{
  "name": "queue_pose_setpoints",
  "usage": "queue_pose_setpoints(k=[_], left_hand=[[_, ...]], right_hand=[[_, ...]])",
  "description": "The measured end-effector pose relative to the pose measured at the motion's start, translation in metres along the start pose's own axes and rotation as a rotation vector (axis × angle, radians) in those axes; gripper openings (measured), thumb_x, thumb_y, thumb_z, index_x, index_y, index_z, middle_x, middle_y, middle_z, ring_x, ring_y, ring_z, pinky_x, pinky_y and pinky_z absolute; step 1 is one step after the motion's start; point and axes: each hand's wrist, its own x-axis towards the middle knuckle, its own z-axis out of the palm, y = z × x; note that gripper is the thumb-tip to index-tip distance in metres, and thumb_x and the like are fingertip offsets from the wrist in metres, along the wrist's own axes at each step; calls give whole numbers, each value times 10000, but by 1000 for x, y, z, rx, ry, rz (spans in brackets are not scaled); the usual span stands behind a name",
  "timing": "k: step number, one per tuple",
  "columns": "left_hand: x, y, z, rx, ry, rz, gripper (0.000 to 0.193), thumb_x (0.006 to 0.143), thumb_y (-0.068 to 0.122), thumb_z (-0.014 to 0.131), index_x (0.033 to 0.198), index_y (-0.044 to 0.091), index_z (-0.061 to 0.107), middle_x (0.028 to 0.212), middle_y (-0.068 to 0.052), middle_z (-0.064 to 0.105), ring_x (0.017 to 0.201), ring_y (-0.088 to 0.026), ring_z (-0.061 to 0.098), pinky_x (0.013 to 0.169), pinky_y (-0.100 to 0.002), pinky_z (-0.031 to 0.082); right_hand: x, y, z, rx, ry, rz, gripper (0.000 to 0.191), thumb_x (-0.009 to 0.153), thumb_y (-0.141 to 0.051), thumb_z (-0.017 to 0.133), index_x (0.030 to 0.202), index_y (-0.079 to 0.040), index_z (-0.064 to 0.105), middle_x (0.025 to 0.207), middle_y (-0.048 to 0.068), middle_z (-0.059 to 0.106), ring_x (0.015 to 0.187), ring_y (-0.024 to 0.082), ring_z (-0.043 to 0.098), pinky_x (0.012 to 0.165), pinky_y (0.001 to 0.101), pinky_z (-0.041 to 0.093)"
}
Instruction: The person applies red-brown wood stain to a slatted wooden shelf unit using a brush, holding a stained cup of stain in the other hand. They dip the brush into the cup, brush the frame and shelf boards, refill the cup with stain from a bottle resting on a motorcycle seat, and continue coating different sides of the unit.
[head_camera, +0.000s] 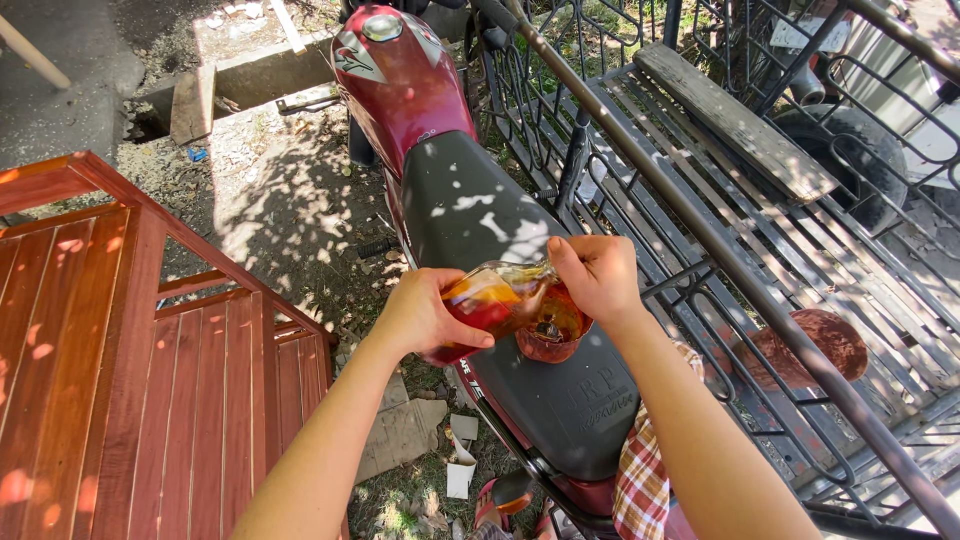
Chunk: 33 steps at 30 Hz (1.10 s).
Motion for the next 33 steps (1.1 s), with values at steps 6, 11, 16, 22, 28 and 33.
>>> queue_pose_setpoints(k=[6,11,16,22,28,33], left_hand=[[5,-2,4,98,26,-83,719,414,415,977,1043,137,769,905,-76,788,826,-244,763,804,-360,583],[11,6,-2,200,15,-98,707,430,428,970,1054,163,770,904,-83,785,838,-268,754,804,-375,584],[15,14,-5,313,18,-135,715,452,456,961,1092,212,756,918,-62,776,858,-275,745,809,-395,581],[17,19,-6,461,0,-102,657,486,438,948,1074,216,757,894,-49,773,866,-274,737,816,-411,572],[18,16,-11,505,-18,-119,673,471,444,950,1075,225,751,882,-51,771,871,-268,737,812,-410,575],[18,14,-10,592,-18,-92,642,493,426,961,1063,220,752,921,-53,761,925,-280,722,820,-435,575]], right_hand=[[12,14,-33,-147,-344,-149,352,1030,-372,641,925,-37,674,801,135,635,774,266,601,702,386,485],[15,9,-53,170,-474,-7,416,830,-337,749,1118,-50,662,1052,71,694,1034,218,634,849,373,507],[15,1,-58,247,-491,436,502,843,-301,761,1291,-88,682,1019,40,705,900,171,688,745,338,531],[11,15,-37,129,-447,495,300,910,-256,805,1060,3,787,837,131,779,717,170,713,662,304,577],[10,38,-54,417,-278,255,367,783,57,782,1142,-17,763,1007,110,716,927,122,724,844,275,632],[5,42,-65,379,-197,326,381,783,71,787,1141,-58,754,1065,73,726,945,139,743,841,268,641]])
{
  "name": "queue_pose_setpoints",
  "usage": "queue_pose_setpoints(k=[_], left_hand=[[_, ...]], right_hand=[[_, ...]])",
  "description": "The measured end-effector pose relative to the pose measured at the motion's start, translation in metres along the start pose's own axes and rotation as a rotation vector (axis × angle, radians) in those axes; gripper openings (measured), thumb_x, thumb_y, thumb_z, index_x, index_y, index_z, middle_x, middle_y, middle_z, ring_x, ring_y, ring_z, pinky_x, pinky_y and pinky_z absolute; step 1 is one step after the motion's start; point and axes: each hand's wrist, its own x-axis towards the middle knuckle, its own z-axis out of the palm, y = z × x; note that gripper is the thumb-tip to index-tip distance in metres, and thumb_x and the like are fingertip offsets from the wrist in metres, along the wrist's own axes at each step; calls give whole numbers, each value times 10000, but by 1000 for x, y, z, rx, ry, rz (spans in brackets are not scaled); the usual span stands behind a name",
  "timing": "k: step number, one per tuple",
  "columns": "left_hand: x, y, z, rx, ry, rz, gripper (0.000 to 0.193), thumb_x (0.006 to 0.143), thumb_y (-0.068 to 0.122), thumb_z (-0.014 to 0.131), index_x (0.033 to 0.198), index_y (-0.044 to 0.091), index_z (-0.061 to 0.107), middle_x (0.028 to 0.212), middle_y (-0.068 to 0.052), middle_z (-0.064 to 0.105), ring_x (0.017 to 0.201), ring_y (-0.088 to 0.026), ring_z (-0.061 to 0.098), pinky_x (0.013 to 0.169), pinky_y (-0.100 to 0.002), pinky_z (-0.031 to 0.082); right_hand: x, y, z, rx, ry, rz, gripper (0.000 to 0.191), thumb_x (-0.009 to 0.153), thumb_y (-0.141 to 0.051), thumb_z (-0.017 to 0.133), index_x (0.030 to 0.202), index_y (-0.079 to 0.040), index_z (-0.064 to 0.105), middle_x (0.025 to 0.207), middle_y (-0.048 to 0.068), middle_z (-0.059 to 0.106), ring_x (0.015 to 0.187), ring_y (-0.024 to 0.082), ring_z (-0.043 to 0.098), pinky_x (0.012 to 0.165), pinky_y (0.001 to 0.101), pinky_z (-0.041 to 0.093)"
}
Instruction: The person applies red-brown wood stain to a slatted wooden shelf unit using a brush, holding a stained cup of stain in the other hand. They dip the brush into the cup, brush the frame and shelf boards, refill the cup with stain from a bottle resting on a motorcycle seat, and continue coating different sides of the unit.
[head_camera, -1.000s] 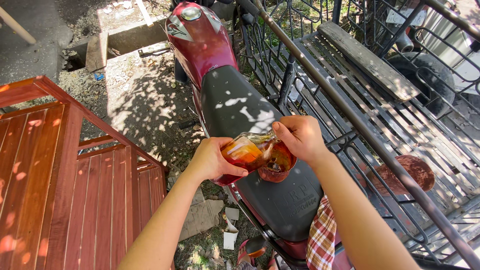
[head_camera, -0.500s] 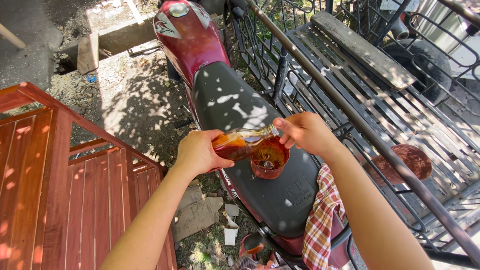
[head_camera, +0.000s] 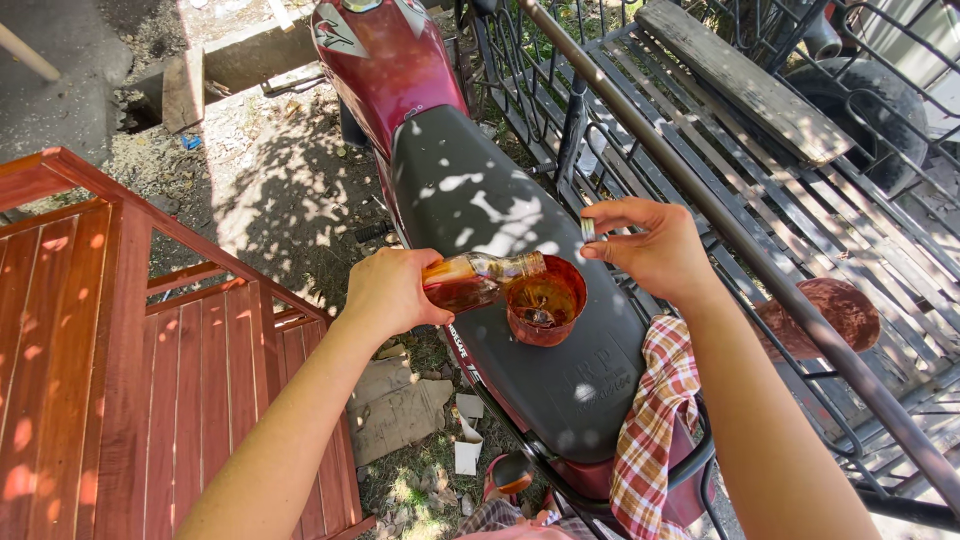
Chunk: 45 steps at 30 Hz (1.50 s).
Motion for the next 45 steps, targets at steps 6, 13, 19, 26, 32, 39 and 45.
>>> queue_pose_setpoints(k=[6,13,19,26,32,39,45], left_hand=[[2,2,0,137,-6,5,608,548,380,955,1084,208,725,920,-63,746,920,-284,729,807,-441,580],[1,4,-5,177,1,14,539,570,372,949,1021,189,716,890,-75,743,897,-305,730,783,-449,583],[1,6,-5,182,-11,3,513,581,351,944,1008,184,715,892,-76,736,890,-306,728,776,-450,584],[2,9,-4,186,21,30,510,565,320,948,996,172,716,883,-78,728,876,-310,730,764,-449,585],[2,12,-7,200,-3,21,491,586,305,941,1003,170,719,902,-75,726,883,-301,732,781,-437,586],[0,13,-6,212,13,35,509,580,301,942,1017,164,721,923,-78,723,900,-302,728,792,-439,584],[-1,12,-6,168,-19,-8,561,562,348,949,1056,189,735,930,-65,744,919,-284,734,817,-429,585]], right_hand=[[-14,7,3,-72,37,99,410,774,16,826,1165,-84,754,1015,82,740,900,134,746,770,265,625],[-19,19,5,-105,-5,-9,404,768,1,852,1156,-60,757,1013,85,746,908,120,723,785,266,631],[-18,21,7,-129,0,108,419,767,-56,856,1173,-100,760,913,52,762,814,82,735,667,249,584],[-18,16,9,-161,-12,139,440,757,-115,872,1183,-126,759,879,36,773,633,65,604,503,256,497],[-17,20,8,-157,-23,105,435,768,-106,869,1186,-119,754,865,44,776,635,45,599,520,244,502],[-16,30,11,-218,0,-146,414,726,-5,881,1116,-101,784,964,53,721,796,68,686,644,248,570],[-14,33,15,-84,-6,147,396,781,22,830,1150,-97,752,1000,67,742,824,116,680,646,276,554]])
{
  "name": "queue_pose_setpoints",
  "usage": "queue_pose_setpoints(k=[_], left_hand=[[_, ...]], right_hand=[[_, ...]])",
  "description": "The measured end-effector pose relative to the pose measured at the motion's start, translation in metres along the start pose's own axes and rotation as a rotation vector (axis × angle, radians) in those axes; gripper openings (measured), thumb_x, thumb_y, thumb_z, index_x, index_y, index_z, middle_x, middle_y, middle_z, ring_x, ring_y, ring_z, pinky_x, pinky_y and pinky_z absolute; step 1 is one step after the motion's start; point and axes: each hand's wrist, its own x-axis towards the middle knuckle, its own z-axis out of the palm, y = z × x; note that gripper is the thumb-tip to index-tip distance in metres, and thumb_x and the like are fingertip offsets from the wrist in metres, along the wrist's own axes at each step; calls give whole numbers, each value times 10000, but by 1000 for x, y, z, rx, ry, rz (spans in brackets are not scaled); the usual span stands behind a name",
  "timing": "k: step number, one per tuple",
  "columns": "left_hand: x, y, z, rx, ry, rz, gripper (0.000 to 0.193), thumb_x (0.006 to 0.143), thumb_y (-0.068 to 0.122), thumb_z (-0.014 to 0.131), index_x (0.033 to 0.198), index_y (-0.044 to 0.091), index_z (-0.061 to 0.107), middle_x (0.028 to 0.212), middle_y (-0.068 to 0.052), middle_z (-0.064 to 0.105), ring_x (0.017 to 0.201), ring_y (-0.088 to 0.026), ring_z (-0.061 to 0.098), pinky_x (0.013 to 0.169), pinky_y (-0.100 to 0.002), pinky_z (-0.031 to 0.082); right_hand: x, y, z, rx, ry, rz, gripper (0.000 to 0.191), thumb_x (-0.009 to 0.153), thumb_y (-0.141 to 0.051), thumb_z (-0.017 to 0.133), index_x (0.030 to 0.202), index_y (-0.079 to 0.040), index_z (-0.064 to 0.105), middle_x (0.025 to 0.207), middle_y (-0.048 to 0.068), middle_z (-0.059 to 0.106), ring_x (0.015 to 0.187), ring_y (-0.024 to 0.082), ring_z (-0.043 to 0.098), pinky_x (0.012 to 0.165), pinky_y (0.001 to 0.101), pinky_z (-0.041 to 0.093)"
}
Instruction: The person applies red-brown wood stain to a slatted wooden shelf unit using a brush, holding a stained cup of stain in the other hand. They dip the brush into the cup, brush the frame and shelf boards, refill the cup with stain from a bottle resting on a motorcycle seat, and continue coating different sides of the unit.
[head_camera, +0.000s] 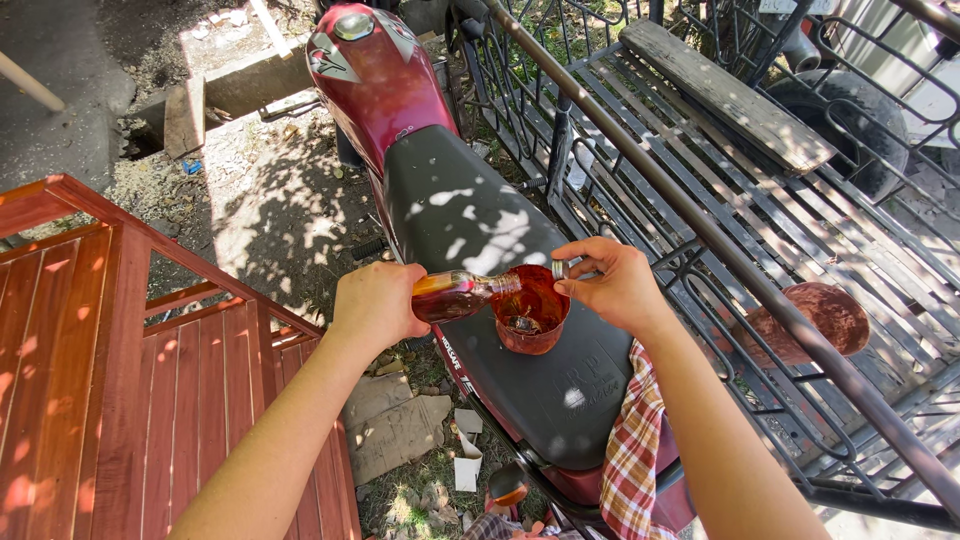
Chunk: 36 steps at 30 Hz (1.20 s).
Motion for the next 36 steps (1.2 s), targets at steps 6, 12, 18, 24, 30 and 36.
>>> queue_pose_setpoints(k=[6,12,18,24,30,36], left_hand=[[-2,0,0,-137,-18,-79,706,487,473,966,1114,230,752,970,-57,762,951,-278,727,848,-430,580],[-4,-1,4,-247,-28,-124,749,466,483,970,1136,225,756,998,-62,769,958,-284,729,853,-428,576],[-4,-5,10,-326,-3,-101,791,439,465,980,1153,212,752,1009,-66,772,952,-280,735,855,-417,572],[-2,-16,14,-439,24,-61,760,430,443,976,1115,191,761,979,-77,777,921,-282,746,835,-401,578],[-3,-15,10,-446,85,-64,734,420,450,977,1075,193,771,936,-88,777,889,-293,744,818,-407,578],[10,-5,12,-520,134,-48,698,442,459,971,1058,192,780,911,-84,783,860,-279,751,801,-383,574]], right_hand=[[3,9,8,207,-34,-53,370,808,11,802,1167,-35,728,1005,48,755,913,105,723,740,254,580],[9,9,16,358,-66,-31,369,822,-36,801,1180,-5,720,1025,59,779,928,121,725,827,271,598],[19,-17,15,244,-194,-127,369,813,-4,800,1178,-7,741,990,74,777,924,128,732,847,284,616],[28,-49,6,-76,-234,-384,358,763,-13,839,1110,-28,754,978,65,778,887,131,740,794,290,625],[29,-69,9,-357,-196,-428,249,892,-230,745,995,-4,737,784,158,728,690,266,708,664,365,573],[27,-90,30,-950,154,-201,596,1079,-471,532,771,-21,775,725,190,682,731,379,655,686,459,544]])
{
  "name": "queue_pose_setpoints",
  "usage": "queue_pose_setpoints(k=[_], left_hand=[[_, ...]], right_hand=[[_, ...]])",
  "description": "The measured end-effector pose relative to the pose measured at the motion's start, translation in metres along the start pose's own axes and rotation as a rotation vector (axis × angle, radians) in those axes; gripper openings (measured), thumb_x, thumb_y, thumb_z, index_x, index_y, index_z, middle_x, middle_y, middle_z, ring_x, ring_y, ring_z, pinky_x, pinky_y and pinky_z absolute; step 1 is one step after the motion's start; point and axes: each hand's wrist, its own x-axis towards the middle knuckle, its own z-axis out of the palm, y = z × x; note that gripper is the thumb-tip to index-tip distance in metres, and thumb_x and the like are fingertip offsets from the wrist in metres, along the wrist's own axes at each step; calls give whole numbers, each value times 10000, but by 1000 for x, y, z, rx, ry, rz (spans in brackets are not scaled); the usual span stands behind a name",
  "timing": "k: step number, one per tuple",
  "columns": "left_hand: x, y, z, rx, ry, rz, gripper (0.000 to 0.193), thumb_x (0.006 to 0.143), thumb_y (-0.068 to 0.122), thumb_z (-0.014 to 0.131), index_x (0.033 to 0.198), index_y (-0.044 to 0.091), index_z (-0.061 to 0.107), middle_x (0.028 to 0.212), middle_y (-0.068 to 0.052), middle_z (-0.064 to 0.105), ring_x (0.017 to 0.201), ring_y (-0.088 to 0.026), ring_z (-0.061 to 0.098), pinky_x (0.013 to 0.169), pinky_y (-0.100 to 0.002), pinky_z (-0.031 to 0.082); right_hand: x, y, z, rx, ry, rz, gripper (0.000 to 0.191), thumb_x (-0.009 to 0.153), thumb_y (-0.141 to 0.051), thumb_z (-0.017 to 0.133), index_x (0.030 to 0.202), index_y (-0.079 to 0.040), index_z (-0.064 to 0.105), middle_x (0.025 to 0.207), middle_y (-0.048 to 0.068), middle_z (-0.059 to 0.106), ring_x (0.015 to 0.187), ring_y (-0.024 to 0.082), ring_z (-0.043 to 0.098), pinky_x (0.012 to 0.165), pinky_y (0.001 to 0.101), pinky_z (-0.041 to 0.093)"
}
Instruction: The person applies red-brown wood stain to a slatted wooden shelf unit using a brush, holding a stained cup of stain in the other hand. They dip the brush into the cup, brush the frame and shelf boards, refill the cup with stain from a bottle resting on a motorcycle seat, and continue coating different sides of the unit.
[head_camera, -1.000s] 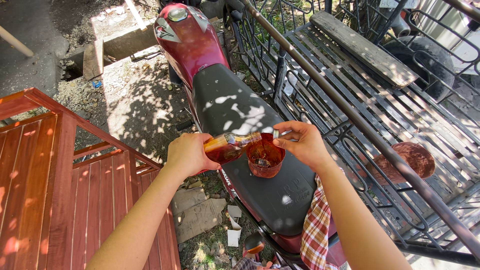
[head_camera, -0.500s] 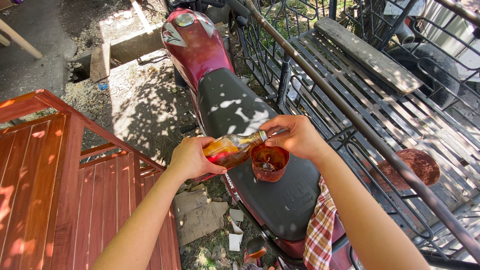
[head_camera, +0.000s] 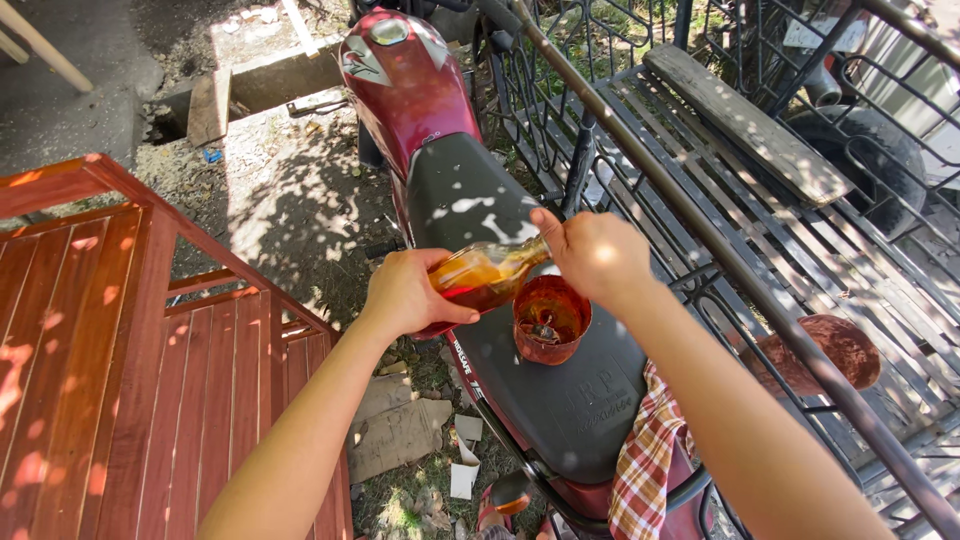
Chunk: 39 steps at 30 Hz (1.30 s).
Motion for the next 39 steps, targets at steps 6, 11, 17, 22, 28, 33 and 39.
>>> queue_pose_setpoints(k=[6,11,17,22,28,33,39], left_hand=[[27,-10,20,-406,-22,126,655,499,312,989,1066,82,754,940,-68,800,852,-191,759,819,-332,584],[60,-22,43,-491,-26,233,680,540,231,998,1132,51,717,1033,-64,792,951,-152,754,904,-315,574],[97,-24,85,-714,-41,300,799,522,82,994,1232,36,630,1138,-57,764,1064,-165,725,964,-311,561],[108,-27,100,-839,-134,208,739,570,41,966,1235,39,646,1132,-53,768,1053,-166,730,957,-316,571],[104,-25,113,-682,86,150,728,533,60,1006,1168,37,652,1094,-66,769,1014,-162,743,929,-319,578],[104,-35,138,-830,11,63,624,577,54,972,1137,46,697,1090,-64,791,999,-154,751,912,-317,602],[101,-49,181,-1022,-105,48,691,624,-29,919,1242,67,625,1172,-39,745,1088,-137,706,973,-306,561]], right_hand=[[20,18,-48,674,-11,-413,328,847,-274,727,1085,-49,726,888,138,754,749,293,727,665,378,574],[25,-4,-61,204,-86,-262,314,912,-345,722,894,-32,730,787,164,724,706,329,711,676,439,567],[42,-38,-50,-280,-59,-243,551,1009,-571,511,837,-106,751,778,139,732,773,337,724,681,482,572],[53,-31,-35,-325,87,-423,544,945,-590,569,828,-88,743,766,121,732,722,319,732,587,458,574],[62,-31,-9,-270,-77,-199,546,973,-617,540,823,-137,754,772,110,734,742,327,729,614,468,569],[56,-25,14,-123,-9,-151,616,897,-707,569,846,-113,723,789,105,727,773,342,722,618,488,562],[27,35,46,345,39,143,584,1002,-649,511,888,-92,643,749,119,656,732,325,642,683,451,505]])
